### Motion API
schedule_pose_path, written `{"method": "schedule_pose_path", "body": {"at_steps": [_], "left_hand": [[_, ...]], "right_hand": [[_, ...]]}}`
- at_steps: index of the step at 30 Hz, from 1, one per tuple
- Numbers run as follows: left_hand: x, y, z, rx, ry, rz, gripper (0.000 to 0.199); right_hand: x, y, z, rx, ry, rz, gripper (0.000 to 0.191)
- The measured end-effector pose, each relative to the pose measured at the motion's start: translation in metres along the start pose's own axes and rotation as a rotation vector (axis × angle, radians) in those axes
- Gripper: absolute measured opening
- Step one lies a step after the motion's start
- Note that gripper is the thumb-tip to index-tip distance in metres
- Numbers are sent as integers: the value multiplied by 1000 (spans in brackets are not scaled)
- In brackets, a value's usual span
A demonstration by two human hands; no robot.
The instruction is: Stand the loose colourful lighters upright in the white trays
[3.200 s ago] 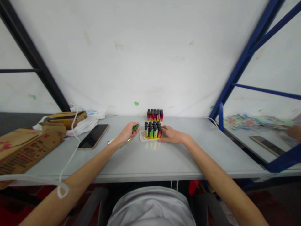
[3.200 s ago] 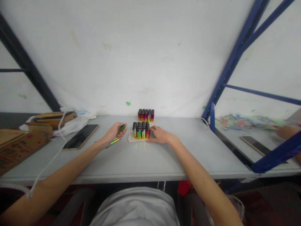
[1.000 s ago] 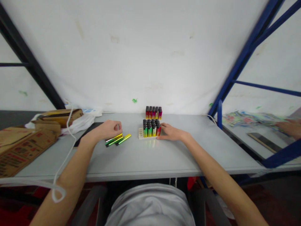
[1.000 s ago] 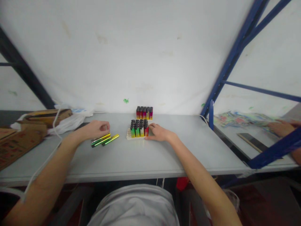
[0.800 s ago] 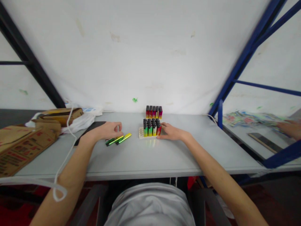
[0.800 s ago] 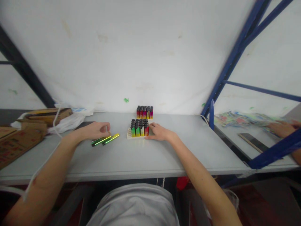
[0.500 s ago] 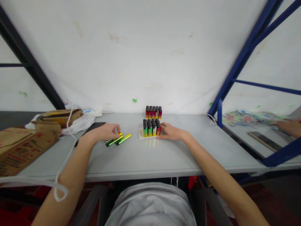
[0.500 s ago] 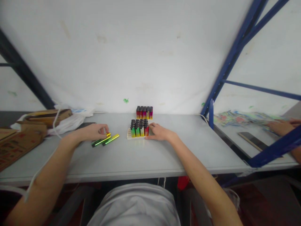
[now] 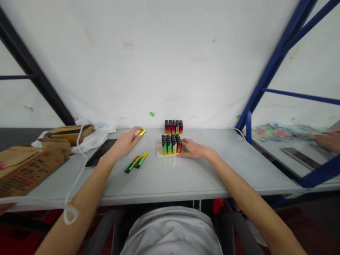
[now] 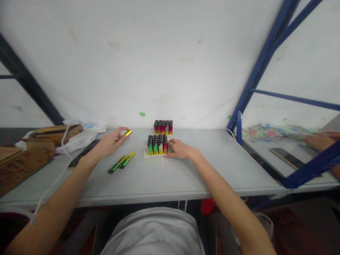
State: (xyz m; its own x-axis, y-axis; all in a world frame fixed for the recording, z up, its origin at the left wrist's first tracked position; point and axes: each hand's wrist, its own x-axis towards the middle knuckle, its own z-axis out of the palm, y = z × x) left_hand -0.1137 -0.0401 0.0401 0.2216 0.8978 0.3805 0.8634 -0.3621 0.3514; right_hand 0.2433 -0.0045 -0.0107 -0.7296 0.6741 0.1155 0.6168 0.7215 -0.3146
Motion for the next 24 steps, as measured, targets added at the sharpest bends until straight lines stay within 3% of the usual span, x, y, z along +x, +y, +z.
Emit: {"method": "schedule_pose_path", "body": {"at_steps": [5, 10, 13, 15, 18, 24], "left_hand": [[0, 11, 2, -80, 138, 3, 44], [4, 12, 10, -322, 120, -36, 49], [6, 24, 17, -569, -22, -49, 57], [7, 35, 23, -820, -163, -63, 55], [12, 49, 31, -1095, -267, -146, 48], [29, 52, 37, -1177, -400, -285, 51]], "right_hand": [[0, 0, 1, 17, 17, 6, 74], [0, 0, 1, -12, 8, 7, 74], [1, 2, 2, -18, 0, 12, 76], [1, 3, 3, -7, 10, 15, 76], [2, 3, 3, -9, 14, 5, 77], [3, 2, 2, -40, -9, 7, 80]]}}
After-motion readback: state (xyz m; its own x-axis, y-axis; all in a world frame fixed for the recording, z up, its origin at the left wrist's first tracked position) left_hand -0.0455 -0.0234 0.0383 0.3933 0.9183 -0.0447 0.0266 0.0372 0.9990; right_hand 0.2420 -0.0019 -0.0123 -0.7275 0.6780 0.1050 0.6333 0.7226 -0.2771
